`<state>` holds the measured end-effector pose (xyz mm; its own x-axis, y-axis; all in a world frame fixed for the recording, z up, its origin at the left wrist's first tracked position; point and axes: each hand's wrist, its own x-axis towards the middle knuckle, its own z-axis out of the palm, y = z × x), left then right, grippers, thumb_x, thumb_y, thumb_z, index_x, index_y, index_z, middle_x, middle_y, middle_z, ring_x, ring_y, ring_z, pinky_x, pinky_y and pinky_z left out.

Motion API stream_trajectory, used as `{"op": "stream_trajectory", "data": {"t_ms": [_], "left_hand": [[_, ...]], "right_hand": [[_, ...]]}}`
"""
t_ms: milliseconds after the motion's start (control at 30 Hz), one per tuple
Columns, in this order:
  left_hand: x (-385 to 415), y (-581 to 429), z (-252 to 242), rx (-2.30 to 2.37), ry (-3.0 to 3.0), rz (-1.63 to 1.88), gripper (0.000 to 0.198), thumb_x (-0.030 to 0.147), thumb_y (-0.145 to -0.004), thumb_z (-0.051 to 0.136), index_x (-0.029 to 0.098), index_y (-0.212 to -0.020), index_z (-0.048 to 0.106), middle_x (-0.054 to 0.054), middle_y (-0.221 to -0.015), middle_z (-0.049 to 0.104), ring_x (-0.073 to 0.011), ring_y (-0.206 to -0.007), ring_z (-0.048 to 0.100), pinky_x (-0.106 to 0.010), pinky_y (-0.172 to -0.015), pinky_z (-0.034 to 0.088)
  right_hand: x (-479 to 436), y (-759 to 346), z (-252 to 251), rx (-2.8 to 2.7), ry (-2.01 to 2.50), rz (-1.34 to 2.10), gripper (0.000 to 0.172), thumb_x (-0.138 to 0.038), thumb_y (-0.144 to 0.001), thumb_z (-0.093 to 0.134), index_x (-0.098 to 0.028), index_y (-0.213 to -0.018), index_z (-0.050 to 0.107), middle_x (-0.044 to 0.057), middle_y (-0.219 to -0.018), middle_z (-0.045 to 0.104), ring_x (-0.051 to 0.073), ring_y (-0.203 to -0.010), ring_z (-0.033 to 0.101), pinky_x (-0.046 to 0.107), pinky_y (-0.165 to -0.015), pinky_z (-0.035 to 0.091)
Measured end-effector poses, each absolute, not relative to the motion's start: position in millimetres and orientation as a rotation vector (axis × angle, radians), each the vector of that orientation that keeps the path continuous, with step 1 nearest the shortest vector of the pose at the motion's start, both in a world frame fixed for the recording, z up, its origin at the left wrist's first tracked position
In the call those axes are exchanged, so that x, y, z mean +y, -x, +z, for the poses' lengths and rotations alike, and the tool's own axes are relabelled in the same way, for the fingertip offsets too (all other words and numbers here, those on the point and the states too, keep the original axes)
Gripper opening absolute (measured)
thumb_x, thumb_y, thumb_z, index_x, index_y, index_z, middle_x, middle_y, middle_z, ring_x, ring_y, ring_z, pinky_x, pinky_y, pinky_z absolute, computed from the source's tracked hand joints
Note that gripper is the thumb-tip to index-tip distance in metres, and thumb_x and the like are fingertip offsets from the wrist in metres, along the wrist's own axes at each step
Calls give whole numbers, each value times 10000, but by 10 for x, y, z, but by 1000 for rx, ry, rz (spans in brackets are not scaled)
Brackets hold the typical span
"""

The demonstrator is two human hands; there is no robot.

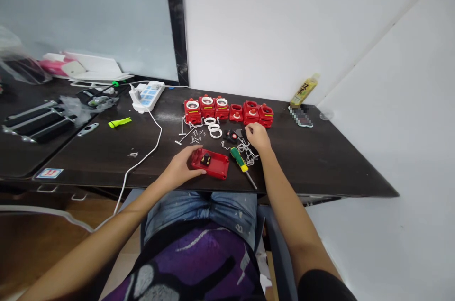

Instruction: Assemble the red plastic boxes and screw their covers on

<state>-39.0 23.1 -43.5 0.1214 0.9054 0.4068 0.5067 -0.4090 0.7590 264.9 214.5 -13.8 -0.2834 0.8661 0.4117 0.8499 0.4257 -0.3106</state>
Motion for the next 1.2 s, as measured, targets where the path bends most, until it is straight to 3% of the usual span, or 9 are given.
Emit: {"op": "stream_trajectory", "data": {"t_ms": [333,567,700,833,1000,1200], "left_hand": [[211,391,-403,1399,-1942,1121,734,197,-793,862,243,-1451,540,-107,-1442,658,-286,-1330,637,-471,-1173,490],[207,371,-448,1355,-1959,1174,714,176,-827,811,230,-1476,519,-129,-1498,613,-293,-1383,595,-497,-1207,458],[199,356,-460,1357,-1978,1192,721,181,-833,773,216,-1498,496,-142,-1495,603,-300,-1381,590,-511,-1210,459],[195,367,-452,1338,-2017,1212,664,73,-857,610,171,-1503,491,-159,-1513,581,-284,-1431,543,-498,-1236,437],[219,377,-452,1350,-2003,1222,602,52,-875,544,162,-1466,517,-149,-1438,644,-265,-1319,625,-478,-1165,506],[235,371,-453,1345,-1979,1222,606,58,-861,565,176,-1454,522,-130,-1418,656,-264,-1271,648,-479,-1146,512]], "right_hand": [[2073,-2555,-99,-2112,1392,31,235,-288,-935,533,-198,-825,721,101,-854,737,247,-817,653,374,-835,519],[2031,-2297,118,-2223,1337,-19,253,-270,-993,492,-181,-999,729,105,-986,752,231,-896,671,343,-864,518],[2398,-2102,253,-2294,1456,-143,260,-182,-961,500,-125,-1036,742,189,-1070,740,300,-1024,637,406,-938,469],[2763,-1922,266,-2349,1585,-241,241,-169,-927,561,-90,-1057,748,252,-1148,729,378,-1130,577,508,-998,393],[2866,-1825,197,-2393,1630,-258,212,-161,-926,572,-87,-1035,738,227,-1026,749,343,-1056,592,482,-988,388],[2669,-1973,344,-2257,1554,-287,310,-146,-1000,412,-97,-1083,707,242,-1117,702,338,-1059,610,447,-972,456]]}}
